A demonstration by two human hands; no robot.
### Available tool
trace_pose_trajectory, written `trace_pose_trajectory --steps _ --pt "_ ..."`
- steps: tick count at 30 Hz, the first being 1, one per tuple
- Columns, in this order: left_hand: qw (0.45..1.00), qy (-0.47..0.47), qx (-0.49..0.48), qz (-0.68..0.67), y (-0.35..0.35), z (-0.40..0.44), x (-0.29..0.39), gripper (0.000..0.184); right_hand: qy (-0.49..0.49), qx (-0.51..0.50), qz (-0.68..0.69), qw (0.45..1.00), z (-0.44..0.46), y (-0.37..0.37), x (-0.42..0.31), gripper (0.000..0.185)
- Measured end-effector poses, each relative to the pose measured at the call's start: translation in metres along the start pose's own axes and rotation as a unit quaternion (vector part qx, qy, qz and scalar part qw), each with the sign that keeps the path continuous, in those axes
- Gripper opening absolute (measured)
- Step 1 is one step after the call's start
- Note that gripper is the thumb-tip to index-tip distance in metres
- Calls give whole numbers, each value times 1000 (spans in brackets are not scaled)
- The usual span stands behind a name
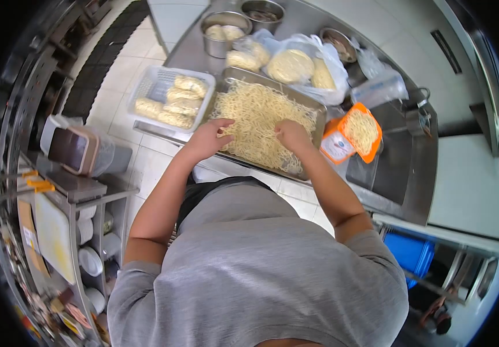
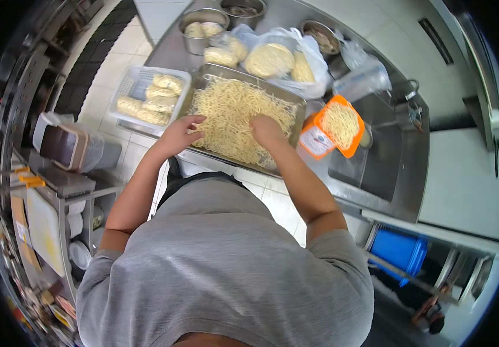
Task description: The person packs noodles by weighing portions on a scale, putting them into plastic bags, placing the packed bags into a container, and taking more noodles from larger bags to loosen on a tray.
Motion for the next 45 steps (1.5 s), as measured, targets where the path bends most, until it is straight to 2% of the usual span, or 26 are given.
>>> trace_pose_trajectory --steps 3,6,9,12,15,17,20,22,24,29,33,36,37,38,39,40,41,42,43,45 --pt "1000 -3 -14 1 13 5 4 46 20 70 30 997 -6 -41 -3 12" --pt "999 2 -33 -24 25 10 9 44 -21 132 24 991 -3 -70 -14 11" --pt "999 14 -46 -25 35 11 17 44 36 79 135 987 -1 -83 -18 10" --pt "998 14 -59 -22 39 12 19 44 3 119 235 965 0 -95 -19 10" --pt "998 22 -53 -33 49 16 16 46 39 93 218 971 -1 -104 -26 15" --pt "998 21 -51 -38 59 18 15 48 -67 175 201 961 -2 -79 -27 18" --pt "998 28 -42 32 71 19 21 48 -61 235 63 968 -17 -35 -40 21" --pt "996 48 -37 70 78 23 17 49 -18 177 11 984 -22 -5 -27 20" --pt "993 55 -39 97 77 25 20 49 56 -12 42 997 -26 10 -17 19" --pt "993 49 -79 76 80 39 24 49 17 111 99 989 -44 -33 -14 21" --pt "993 73 -66 68 99 36 49 50 -23 171 74 982 -53 -67 -15 25" --pt "988 108 -64 87 101 34 57 50 6 248 168 954 -44 -125 21 33" --pt "988 107 -69 90 100 36 52 50 40 290 149 945 -44 -163 35 39" --pt "990 100 -61 73 96 36 54 50 13 470 66 880 -32 -172 77 39" --pt "993 92 -54 57 91 34 56 50 73 448 38 890 -36 -226 86 42" --pt "995 81 -47 41 86 33 57 49 150 534 28 832 -32 -244 122 48" --pt "996 70 -40 37 82 32 57 48 164 578 -50 798 -29 -263 155 56" --pt "997 68 -37 29 79 30 57 48 213 563 -73 795 -24 -274 182 61" --pt "997 65 -33 22 76 27 56 47 266 520 -49 810 -20 -282 195 54" --pt "997 67 -25 13 70 24 53 47 159 427 -92 886 -5 -289 212 47"
Point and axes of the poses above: each hand's wrist, its own z-axis towards the middle knuckle, its own y-axis out of the palm, x = y × z, the point moved 3 cm from there along z, towards the middle knuckle, and after that the axes turned 13 degrees about x, right-handed, at the moved point
